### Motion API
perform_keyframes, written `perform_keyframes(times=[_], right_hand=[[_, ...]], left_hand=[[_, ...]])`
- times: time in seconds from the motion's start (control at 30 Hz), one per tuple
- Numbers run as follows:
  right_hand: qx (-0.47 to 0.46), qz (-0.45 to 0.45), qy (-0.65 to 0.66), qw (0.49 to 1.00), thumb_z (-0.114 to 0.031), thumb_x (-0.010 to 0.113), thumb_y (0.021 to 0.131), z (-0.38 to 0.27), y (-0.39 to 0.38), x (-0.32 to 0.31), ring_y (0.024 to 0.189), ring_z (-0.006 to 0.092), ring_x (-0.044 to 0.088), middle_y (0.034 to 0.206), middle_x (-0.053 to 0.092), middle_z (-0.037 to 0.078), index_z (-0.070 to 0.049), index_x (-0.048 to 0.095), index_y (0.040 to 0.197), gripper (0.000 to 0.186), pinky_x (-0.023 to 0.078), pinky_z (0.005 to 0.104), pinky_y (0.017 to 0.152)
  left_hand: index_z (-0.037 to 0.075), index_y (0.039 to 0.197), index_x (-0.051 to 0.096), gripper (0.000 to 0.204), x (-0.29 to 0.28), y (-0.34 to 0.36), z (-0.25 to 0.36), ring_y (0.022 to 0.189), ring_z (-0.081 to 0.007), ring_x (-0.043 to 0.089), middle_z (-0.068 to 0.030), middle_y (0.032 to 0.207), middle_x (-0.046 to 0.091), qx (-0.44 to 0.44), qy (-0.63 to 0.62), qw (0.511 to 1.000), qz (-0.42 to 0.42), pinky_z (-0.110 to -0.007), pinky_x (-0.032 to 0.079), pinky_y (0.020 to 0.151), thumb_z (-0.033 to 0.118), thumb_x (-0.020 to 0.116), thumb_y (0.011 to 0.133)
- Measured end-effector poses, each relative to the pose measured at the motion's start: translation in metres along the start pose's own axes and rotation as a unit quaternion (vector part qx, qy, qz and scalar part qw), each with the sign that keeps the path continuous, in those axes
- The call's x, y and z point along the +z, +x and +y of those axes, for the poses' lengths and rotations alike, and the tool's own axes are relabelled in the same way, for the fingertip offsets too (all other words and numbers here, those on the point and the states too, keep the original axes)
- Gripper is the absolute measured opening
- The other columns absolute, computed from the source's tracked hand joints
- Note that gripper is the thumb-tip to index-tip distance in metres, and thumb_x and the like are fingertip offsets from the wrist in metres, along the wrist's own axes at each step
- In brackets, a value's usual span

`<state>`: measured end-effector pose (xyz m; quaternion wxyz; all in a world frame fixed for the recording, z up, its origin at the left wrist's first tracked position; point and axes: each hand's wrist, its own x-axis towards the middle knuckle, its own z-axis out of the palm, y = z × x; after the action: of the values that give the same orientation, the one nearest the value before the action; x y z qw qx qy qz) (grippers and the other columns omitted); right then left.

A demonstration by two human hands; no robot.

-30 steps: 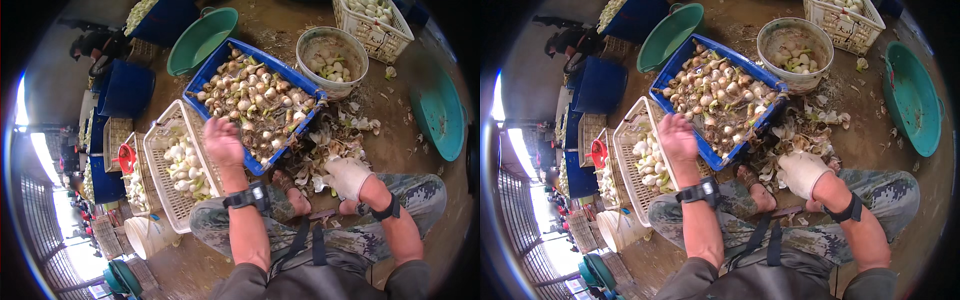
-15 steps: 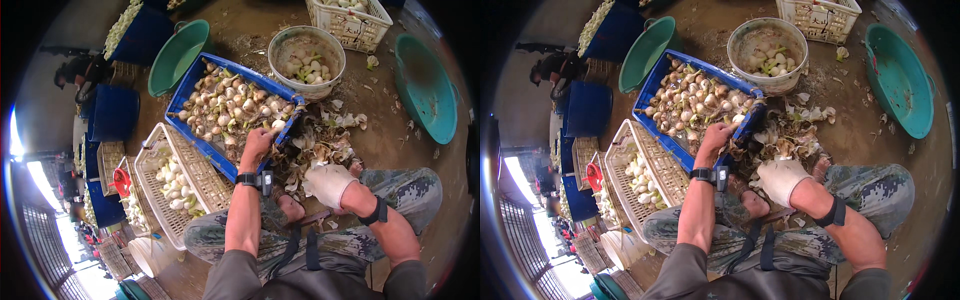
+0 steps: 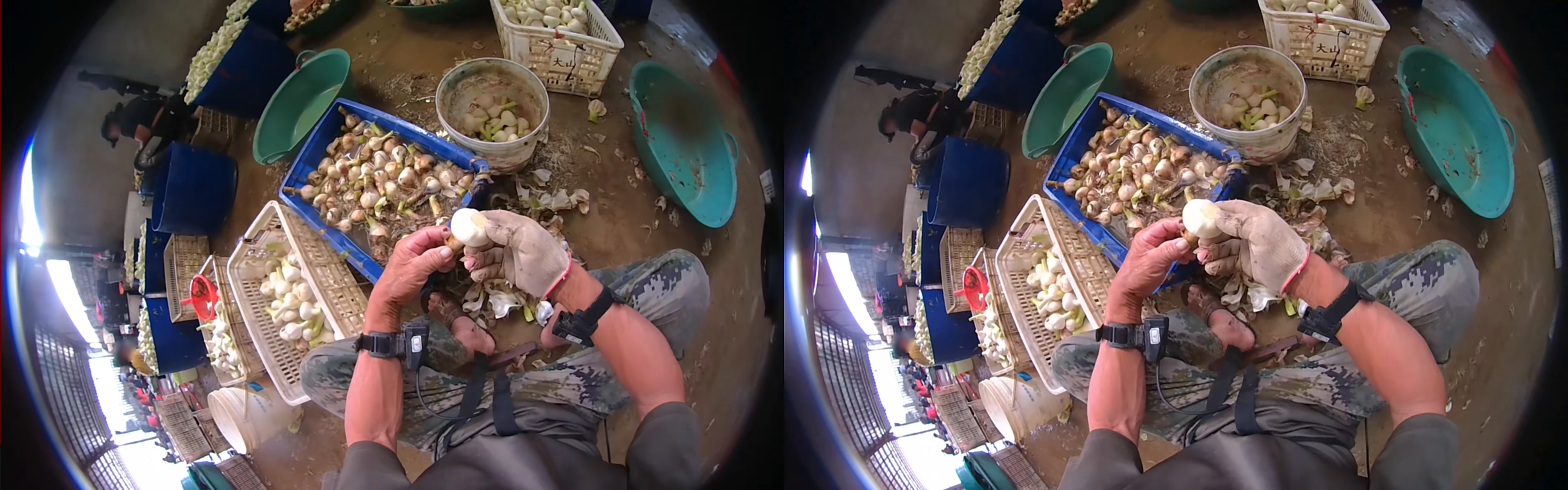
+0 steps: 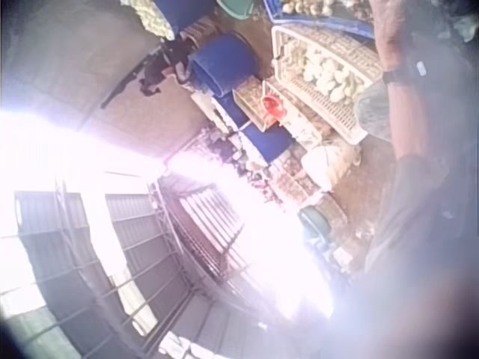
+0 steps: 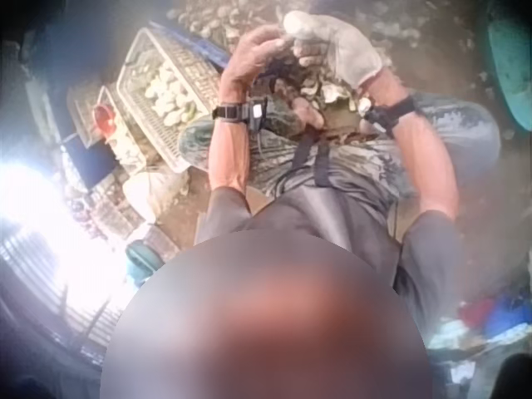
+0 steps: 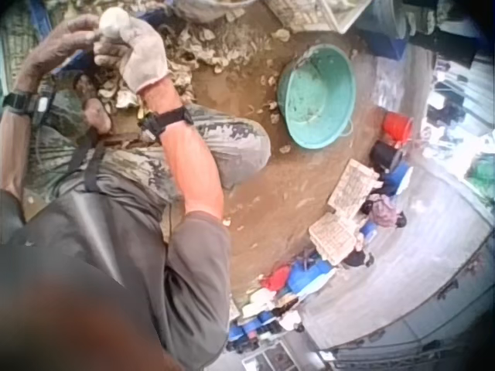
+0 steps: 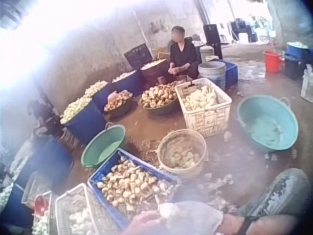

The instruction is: The person is peeling and cleaning flower or garlic bulbs by hand while wearing gloves.

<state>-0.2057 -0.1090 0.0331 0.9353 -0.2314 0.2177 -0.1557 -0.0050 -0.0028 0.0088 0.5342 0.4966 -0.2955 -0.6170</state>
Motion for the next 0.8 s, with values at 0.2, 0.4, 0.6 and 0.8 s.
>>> perform_keyframes(times=[0.2, 0.4, 0.6, 0.8], right_hand=[[-0.046, 0.032, -0.146, 0.988, -0.014, 0.057, 0.095, 0.008, -0.003, -0.003, 0.087, 0.0169, 0.066, 0.109, 0.063, 0.012, 0.001, 0.05, 0.127, 0.036, 0.057, 0.0303, 0.075], [-0.188, 0.074, -0.407, 0.891, -0.016, 0.063, 0.092, 0.019, -0.004, -0.003, 0.1, 0.0196, 0.063, 0.109, 0.065, 0.011, 0.001, 0.054, 0.124, 0.038, 0.052, 0.0296, 0.084], [-0.182, 0.104, -0.601, 0.771, -0.022, 0.063, 0.09, 0.008, -0.002, 0.001, 0.094, 0.0316, 0.066, 0.101, 0.067, 0.02, -0.003, 0.065, 0.11, 0.028, 0.051, 0.0363, 0.081], [-0.196, 0.093, -0.615, 0.758, -0.022, 0.062, 0.091, 0.012, 0.001, -0.003, 0.093, 0.0341, 0.066, 0.095, 0.067, 0.021, -0.002, 0.063, 0.111, 0.029, 0.051, 0.0377, 0.081]], left_hand=[[-0.002, 0.127, 0.056, 0.041, 0.03, -0.013, 0.011, 0.085, -0.0132, 0.059, -0.0065, 0.094, 0.063, 0.167, 0.475, 0.837, 0.214, -0.03, 0.05, 0.073, 0.007, 0.058, 0.088], [-0.002, 0.135, 0.048, 0.049, 0.052, -0.02, 0.008, 0.091, -0.0124, 0.06, -0.0079, 0.108, 0.063, 0.058, 0.192, 0.974, 0.103, -0.027, 0.05, 0.079, 0.015, 0.062, 0.092], [-0.002, 0.134, 0.048, 0.049, 0.038, -0.021, -0.014, 0.092, -0.0105, 0.06, -0.0075, 0.114, 0.062, 0.095, 0.166, 0.977, 0.098, -0.024, 0.051, 0.078, 0.015, 0.065, 0.091], [-0.005, 0.127, 0.052, 0.045, 0.047, -0.017, -0.017, 0.094, -0.0109, 0.06, -0.006, 0.106, 0.064, 0.086, 0.305, 0.936, 0.155, -0.025, 0.05, 0.084, 0.01, 0.068, 0.088]])
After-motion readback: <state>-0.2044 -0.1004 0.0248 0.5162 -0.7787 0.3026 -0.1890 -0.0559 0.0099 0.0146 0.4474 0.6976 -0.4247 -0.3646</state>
